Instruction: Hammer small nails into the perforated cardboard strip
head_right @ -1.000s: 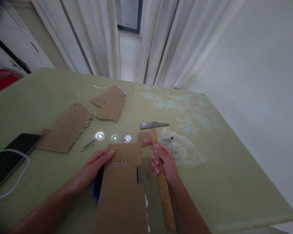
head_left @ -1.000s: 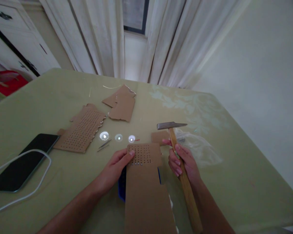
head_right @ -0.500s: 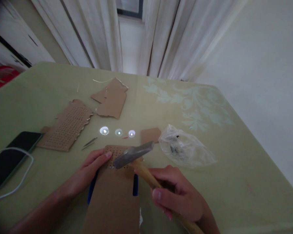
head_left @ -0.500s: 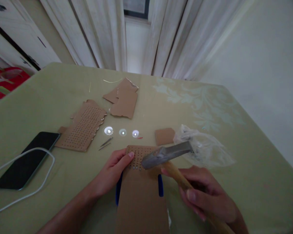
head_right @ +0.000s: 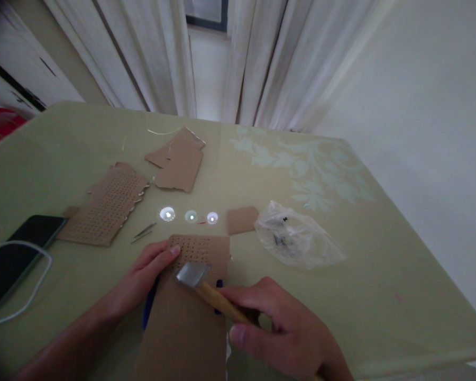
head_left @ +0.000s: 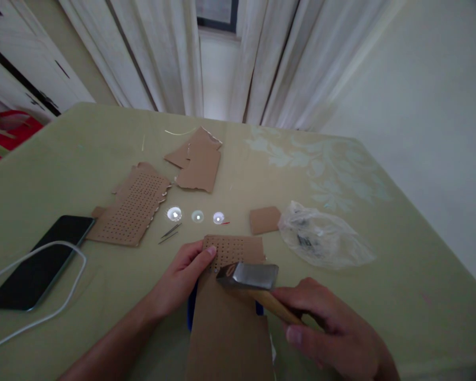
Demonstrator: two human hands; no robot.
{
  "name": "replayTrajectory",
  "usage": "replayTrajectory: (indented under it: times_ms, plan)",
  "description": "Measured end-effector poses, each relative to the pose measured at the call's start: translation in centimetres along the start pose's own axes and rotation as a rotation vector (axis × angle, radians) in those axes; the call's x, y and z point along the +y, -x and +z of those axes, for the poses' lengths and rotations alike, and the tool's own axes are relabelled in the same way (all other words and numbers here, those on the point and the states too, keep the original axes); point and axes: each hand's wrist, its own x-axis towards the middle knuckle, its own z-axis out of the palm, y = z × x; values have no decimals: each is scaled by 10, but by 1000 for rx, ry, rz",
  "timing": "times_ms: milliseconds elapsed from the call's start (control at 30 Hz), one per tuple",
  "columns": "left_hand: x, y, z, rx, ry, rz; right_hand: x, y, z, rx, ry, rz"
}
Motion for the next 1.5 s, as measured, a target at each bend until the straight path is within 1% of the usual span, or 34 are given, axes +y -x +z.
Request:
replayTrajectory:
  times_ms: [67, 133, 233, 333, 400, 467, 533, 600, 700, 833, 867, 967, 1033, 1100, 1133, 1200, 1267, 1300, 1333, 1400, 1433, 1500]
  plan:
    - [-2, -1, 0, 3, -3, -5, 2, 0, 2, -7, 67, -9]
    - [-5, -2, -1, 23, -4, -16, 5, 0, 2, -33, 63, -15]
    - [-9, -5, -2, 71, -2, -43, 12, 0, 0, -49, -102, -52]
    - [-11, -6, -3, 63, 22, -83, 20, -7, -2, 40, -340, -93]
    - [-12, -6, -3, 38, 46, -118, 25, -15, -3, 109, -481, -117]
    - [-11, -6, -4, -30, 71, -127, 30, -25, -4, 161, -584, -159]
    - [-10, -7, -6, -128, 81, -102, 35, -35, -7, 191, -654, -185]
    - [-9, -7, -8, -187, 73, -69, 39, -43, -10, 223, -712, -177]
    - [-7, -6, -10, -164, 65, -46, 45, -53, -12, 262, -779, -150]
    - [-3, -4, -11, -191, 41, -1, 52, -61, -11, 261, -803, -149]
    - [-2, -3, -11, -181, 18, 11, 53, -62, -10, 257, -800, -150]
    - [2, -4, -8, -82, -77, 34, 56, -63, -10, 248, -787, -158]
    - [3, -6, -7, -51, -136, 62, 57, -62, -10, 243, -780, -169]
    - [4, -9, -9, -24, -199, 141, 55, -61, -9, 257, -778, -178]
    - [5, -11, -12, 15, -249, 200, 54, -60, -9, 269, -781, -180]
    - [5, -15, -22, 155, -434, 330, 52, -59, -7, 302, -802, -183]
    - [4, -18, -34, 314, -730, 422, 52, -59, -6, 325, -835, -182]
    - [3, -19, -41, 369, -892, 438, 52, -60, -6, 332, -849, -177]
    - [2, -21, -46, 402, -1039, 432, 52, -60, -6, 339, -860, -173]
    - [-2, -24, -55, 403, -1243, 369, 54, -61, -6, 343, -876, -161]
    - [-3, -25, -58, 384, -1296, 327, 55, -61, -7, 344, -884, -157]
    - [-6, -28, -60, 344, -1323, 260, 56, -61, -8, 345, -901, -159]
